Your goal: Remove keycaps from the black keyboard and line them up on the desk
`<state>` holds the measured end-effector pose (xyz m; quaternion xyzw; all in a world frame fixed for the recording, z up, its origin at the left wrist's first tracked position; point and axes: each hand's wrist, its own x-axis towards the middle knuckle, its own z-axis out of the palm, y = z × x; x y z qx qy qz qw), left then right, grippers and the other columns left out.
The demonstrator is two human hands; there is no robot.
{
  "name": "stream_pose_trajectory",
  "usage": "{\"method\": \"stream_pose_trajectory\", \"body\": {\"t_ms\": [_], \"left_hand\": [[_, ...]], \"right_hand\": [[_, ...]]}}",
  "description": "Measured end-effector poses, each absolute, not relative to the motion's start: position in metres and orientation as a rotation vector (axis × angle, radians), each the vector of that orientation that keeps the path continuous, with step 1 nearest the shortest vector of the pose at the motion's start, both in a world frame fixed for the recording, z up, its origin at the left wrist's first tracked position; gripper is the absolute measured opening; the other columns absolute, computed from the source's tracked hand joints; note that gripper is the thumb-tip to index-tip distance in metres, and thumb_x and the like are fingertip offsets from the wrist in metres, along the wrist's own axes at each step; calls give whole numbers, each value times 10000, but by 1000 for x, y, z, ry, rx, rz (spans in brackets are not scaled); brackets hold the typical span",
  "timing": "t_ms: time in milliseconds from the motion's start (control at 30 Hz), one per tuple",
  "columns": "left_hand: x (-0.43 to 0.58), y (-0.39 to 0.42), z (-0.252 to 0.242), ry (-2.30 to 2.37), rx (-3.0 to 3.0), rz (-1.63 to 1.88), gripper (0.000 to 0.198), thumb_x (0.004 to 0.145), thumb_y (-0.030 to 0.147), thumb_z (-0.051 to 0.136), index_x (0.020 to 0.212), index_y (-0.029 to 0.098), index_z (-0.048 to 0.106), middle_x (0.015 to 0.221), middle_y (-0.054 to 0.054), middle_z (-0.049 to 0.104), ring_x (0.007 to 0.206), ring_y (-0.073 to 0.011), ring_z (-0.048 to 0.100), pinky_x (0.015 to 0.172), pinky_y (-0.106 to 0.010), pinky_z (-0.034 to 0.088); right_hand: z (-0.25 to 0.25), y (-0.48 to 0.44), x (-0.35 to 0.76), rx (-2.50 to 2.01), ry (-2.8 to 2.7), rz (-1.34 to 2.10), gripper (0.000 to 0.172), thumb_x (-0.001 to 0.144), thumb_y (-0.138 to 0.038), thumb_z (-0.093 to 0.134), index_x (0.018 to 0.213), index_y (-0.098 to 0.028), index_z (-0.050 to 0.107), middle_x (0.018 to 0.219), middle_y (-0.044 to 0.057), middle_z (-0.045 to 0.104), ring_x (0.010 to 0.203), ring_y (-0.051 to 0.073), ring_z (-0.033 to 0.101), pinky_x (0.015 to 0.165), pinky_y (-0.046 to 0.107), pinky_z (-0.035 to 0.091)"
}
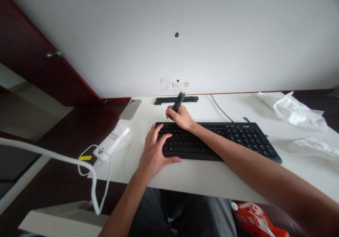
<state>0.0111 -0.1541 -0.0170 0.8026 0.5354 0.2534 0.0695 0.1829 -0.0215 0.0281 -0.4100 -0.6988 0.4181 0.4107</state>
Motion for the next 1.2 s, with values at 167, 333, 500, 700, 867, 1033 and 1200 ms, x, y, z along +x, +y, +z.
{"method": "stream_pose_trajectory", "body": {"t_ms": [167, 333, 500, 700, 867, 1033, 1200], "left_hand": [[11, -152, -18, 1587, 2400, 768, 799, 683, 667, 879, 1315, 251, 620, 1666, -132, 341, 1608, -420, 206, 1279, -629, 317], [12, -151, -18, 1583, 2388, 769, 791, 682, 670, 876, 1300, 246, 623, 1635, -147, 377, 1604, -426, 218, 1271, -637, 326], [12, -151, -19, 1579, 2399, 778, 798, 688, 690, 861, 1310, 249, 626, 1637, -147, 360, 1604, -429, 214, 1270, -633, 328], [13, -153, -16, 1609, 2410, 754, 777, 699, 666, 871, 1311, 249, 635, 1635, -147, 346, 1605, -432, 204, 1272, -633, 325], [15, -156, -11, 1620, 2415, 804, 741, 701, 630, 892, 1266, 238, 616, 1602, -154, 390, 1593, -425, 241, 1265, -633, 339], [15, -158, -11, 1634, 2435, 919, 673, 674, 635, 908, 1127, 233, 613, 1508, -155, 488, 1544, -432, 342, 1238, -634, 377], [15, -157, -16, 1701, 2430, 908, 875, 641, 660, 917, 1314, 223, 570, 1517, -178, 477, 1521, -447, 371, 1224, -645, 383]], "right_hand": [[29, -21, 188, -913, -1982, 1088, 390, 990, -372, 499, 679, -180, 637, 586, -17, 585, 576, 127, 542, 641, 269, 428], [18, -20, 189, -761, -1995, 1443, 342, 1000, -390, 523, 761, -175, 640, 581, -26, 602, 494, 107, 545, 535, 240, 441], [16, -16, 191, -644, -2046, 1572, 366, 1012, -407, 526, 747, -173, 618, 580, -11, 629, 498, 110, 553, 512, 238, 440], [20, -20, 192, -663, -2149, 1446, 310, 1003, -357, 522, 799, -169, 658, 637, -3, 659, 549, 121, 584, 591, 255, 478], [24, -23, 191, -787, -2208, 1155, 379, 1005, -347, 488, 688, -188, 623, 570, -19, 605, 569, 132, 573, 679, 273, 466], [27, -20, 194, -840, -2344, 987, 381, 992, -333, 485, 648, -200, 582, 576, -16, 579, 589, 144, 536, 690, 285, 413], [26, -21, 194, -774, -2449, 866, 279, 946, -302, 543, 696, -201, 615, 637, -14, 567, 609, 145, 458, 676, 292, 354]]}}
